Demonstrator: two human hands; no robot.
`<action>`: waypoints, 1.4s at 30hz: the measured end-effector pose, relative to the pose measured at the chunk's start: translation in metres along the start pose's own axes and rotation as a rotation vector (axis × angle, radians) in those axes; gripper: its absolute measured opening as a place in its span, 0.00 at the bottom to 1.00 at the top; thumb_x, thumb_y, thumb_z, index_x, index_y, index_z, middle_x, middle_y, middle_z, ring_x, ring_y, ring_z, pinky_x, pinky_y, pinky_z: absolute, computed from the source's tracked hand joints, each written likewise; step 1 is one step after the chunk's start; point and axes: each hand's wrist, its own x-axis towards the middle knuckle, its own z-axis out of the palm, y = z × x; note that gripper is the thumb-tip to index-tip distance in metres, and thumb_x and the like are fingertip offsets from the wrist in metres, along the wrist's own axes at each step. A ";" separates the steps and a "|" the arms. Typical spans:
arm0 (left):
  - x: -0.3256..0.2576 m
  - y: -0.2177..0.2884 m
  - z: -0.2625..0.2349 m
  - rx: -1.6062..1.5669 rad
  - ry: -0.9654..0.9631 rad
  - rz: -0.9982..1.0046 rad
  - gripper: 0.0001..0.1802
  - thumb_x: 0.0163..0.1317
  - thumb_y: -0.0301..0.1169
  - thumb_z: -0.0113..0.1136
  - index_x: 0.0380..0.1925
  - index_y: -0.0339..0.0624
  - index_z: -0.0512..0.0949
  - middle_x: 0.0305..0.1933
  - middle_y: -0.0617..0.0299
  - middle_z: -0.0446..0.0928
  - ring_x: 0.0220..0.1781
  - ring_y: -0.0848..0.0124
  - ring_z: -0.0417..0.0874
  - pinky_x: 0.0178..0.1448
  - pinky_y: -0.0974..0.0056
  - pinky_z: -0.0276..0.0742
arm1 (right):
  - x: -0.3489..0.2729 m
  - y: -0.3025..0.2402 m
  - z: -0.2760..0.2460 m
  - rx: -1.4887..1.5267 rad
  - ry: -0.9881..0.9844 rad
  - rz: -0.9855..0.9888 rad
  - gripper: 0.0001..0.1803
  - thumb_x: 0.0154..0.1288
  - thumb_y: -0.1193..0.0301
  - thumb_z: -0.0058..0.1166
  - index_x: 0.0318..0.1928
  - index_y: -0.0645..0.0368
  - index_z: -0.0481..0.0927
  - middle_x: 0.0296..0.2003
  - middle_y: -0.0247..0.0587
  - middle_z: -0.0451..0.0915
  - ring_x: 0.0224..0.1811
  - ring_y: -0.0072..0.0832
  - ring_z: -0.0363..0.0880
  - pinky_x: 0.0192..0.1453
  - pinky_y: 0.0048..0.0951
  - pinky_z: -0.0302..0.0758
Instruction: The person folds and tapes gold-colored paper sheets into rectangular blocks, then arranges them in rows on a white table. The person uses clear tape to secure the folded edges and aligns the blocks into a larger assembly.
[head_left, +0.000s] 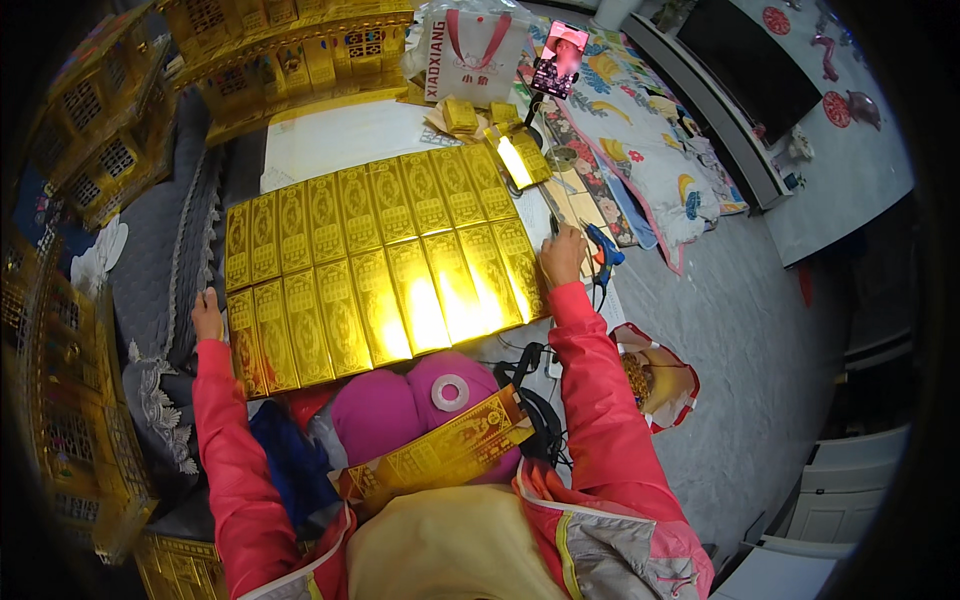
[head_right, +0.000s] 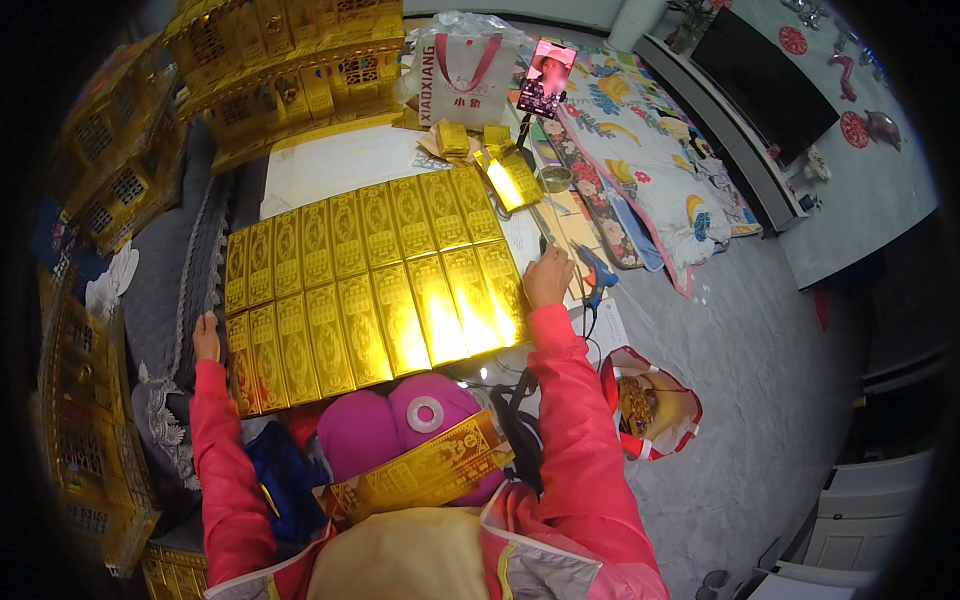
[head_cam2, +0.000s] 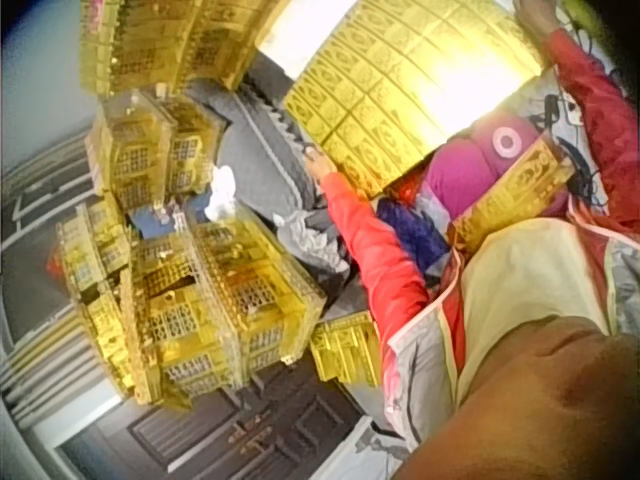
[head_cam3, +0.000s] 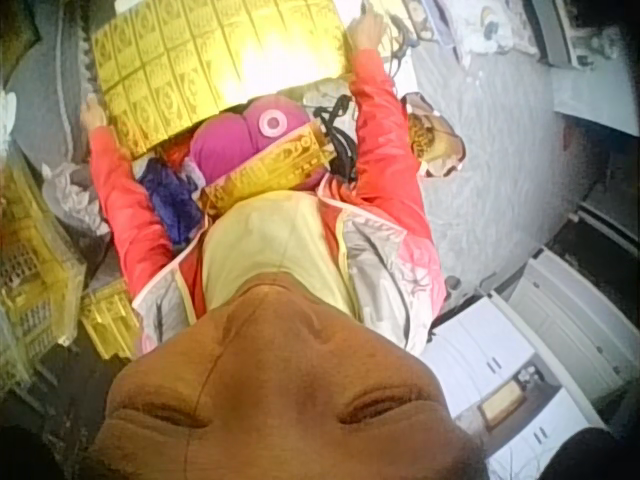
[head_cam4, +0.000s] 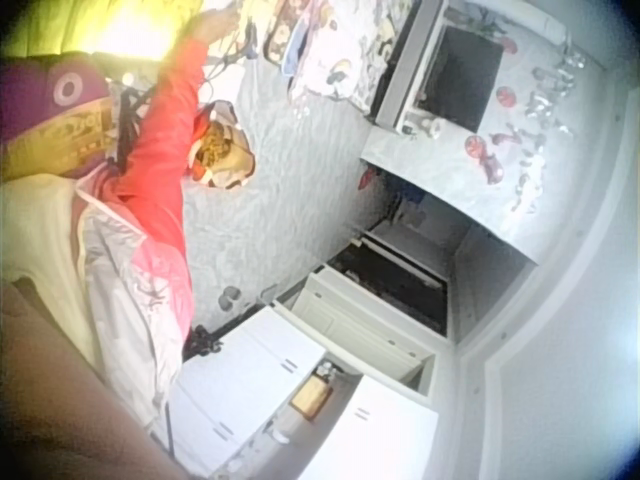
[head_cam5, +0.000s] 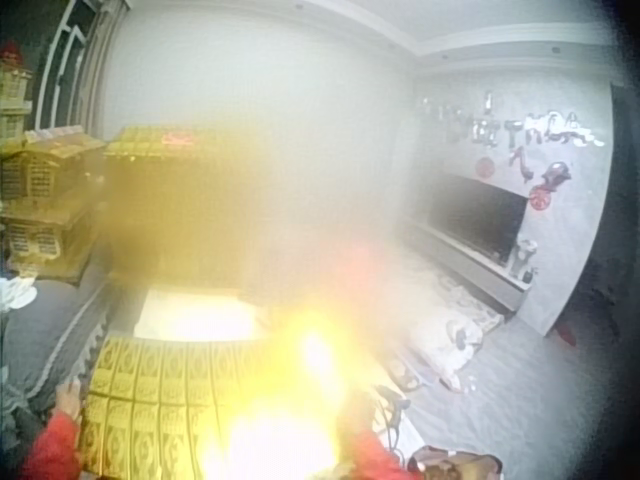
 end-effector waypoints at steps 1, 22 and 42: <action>-0.011 0.006 -0.005 0.010 0.034 0.024 0.32 0.74 0.50 0.45 0.68 0.39 0.65 0.71 0.48 0.65 0.70 0.53 0.67 0.71 0.54 0.63 | -0.006 0.002 -0.003 0.024 0.039 -0.058 0.22 0.59 0.73 0.54 0.55 0.67 0.74 0.54 0.58 0.73 0.56 0.54 0.69 0.60 0.47 0.67; -0.339 0.114 -0.028 -0.248 -0.229 0.476 0.15 0.68 0.31 0.56 0.52 0.36 0.77 0.54 0.53 0.76 0.55 0.61 0.77 0.60 0.63 0.71 | -0.199 -0.098 -0.170 0.561 -0.652 -0.768 0.16 0.55 0.81 0.53 0.46 0.61 0.73 0.40 0.46 0.77 0.46 0.46 0.74 0.49 0.38 0.73; -0.447 0.089 -0.051 -0.146 -0.354 0.557 0.12 0.65 0.34 0.59 0.43 0.39 0.76 0.40 0.48 0.79 0.41 0.48 0.81 0.45 0.56 0.77 | -0.218 -0.054 -0.207 0.915 -0.270 -0.254 0.15 0.64 0.80 0.58 0.49 0.59 0.70 0.33 0.30 0.69 0.25 0.14 0.63 0.29 0.17 0.62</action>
